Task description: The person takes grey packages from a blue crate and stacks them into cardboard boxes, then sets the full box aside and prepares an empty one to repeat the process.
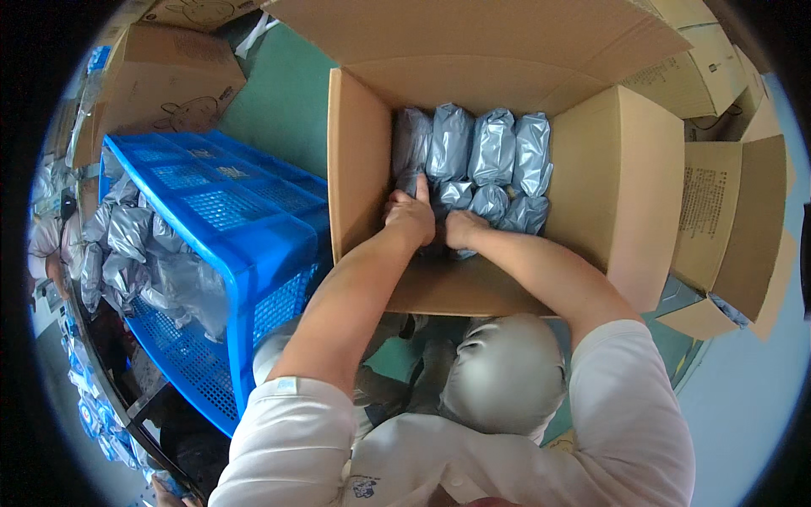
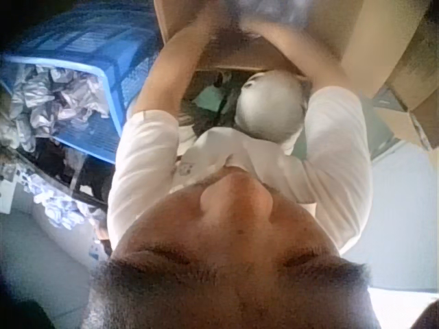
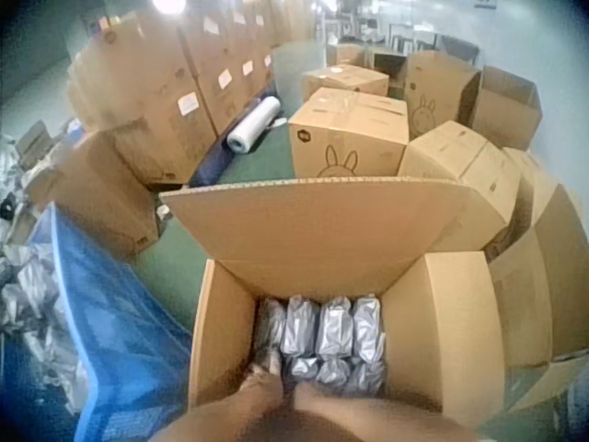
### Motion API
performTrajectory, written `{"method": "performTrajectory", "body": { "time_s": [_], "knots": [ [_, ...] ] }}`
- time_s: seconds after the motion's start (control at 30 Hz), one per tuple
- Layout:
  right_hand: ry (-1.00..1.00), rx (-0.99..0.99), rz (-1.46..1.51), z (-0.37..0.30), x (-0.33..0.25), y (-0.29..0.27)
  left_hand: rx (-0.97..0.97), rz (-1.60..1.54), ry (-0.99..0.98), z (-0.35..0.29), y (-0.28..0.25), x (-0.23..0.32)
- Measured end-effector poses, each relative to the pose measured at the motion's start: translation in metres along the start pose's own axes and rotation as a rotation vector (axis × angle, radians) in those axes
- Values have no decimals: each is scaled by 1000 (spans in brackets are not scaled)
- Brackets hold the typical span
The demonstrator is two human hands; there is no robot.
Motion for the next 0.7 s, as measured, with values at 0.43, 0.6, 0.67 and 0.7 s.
{"method": "performTrajectory", "body": {
  "time_s": [0.43, 0.6, 0.67, 0.7],
  "knots": [
    [-37, -99, -136, -15, 6, -1, 96, 138, -84, 41, 52, 14],
    [-215, -69, -246, -16, 2, 15, 136, -40, 14, 33, 59, 3],
    [-232, -100, -290, -10, 2, 18, 159, 32, 54, 37, 62, -7],
    [-258, -70, -269, -9, 3, 15, 148, 7, 61, 32, 58, -4]
  ]
}}
Point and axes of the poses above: each hand's wrist, its own z-axis towards the middle knuckle, its own y-axis out of the palm, x = y × z, the point moved 5 cm from there along z, towards the middle knuckle, and after that the axes turned 7 degrees about x, right-handed, at the moved point
